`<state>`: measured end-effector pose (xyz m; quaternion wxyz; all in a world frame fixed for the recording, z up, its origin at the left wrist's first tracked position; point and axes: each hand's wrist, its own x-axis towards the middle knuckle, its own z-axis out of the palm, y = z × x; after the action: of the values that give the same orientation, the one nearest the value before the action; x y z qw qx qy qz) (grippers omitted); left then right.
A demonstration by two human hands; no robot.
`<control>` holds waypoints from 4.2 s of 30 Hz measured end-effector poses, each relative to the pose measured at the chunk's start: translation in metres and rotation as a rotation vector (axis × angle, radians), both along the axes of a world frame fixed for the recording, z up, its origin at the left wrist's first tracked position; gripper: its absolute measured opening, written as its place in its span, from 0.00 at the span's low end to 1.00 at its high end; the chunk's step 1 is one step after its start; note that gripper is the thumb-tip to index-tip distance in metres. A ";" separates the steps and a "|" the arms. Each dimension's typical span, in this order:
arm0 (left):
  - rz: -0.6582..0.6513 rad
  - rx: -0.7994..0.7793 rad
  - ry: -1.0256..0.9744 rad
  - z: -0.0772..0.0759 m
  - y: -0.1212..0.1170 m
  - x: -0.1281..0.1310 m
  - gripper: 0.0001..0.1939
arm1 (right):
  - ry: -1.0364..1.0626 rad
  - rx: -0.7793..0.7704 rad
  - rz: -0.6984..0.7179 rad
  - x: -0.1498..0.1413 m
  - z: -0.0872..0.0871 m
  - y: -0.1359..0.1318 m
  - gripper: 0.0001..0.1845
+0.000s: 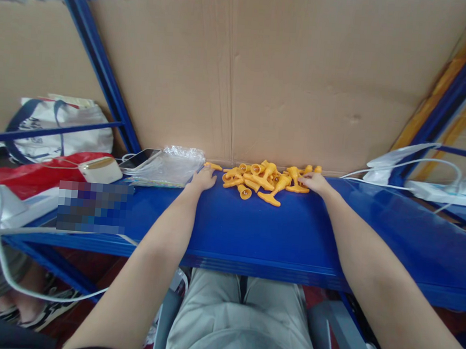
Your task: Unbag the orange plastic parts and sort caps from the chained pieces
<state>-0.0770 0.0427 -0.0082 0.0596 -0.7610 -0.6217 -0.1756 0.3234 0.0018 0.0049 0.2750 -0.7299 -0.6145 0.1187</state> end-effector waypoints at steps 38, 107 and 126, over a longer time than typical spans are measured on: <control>-0.549 0.630 0.079 0.047 -0.051 0.082 0.14 | -0.622 0.883 0.657 -0.110 0.039 -0.032 0.23; -0.545 -0.495 -1.279 0.058 -0.054 0.073 0.16 | -0.464 0.819 0.062 -0.048 0.042 -0.023 0.16; -0.283 0.007 -1.674 0.055 -0.022 0.056 0.16 | 0.201 0.259 -0.618 0.034 -0.008 -0.023 0.15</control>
<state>-0.0213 0.0205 0.0467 -0.4403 -0.4505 -0.3592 -0.6886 0.3572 -0.0212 -0.0026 0.4476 -0.8250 -0.3443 0.0222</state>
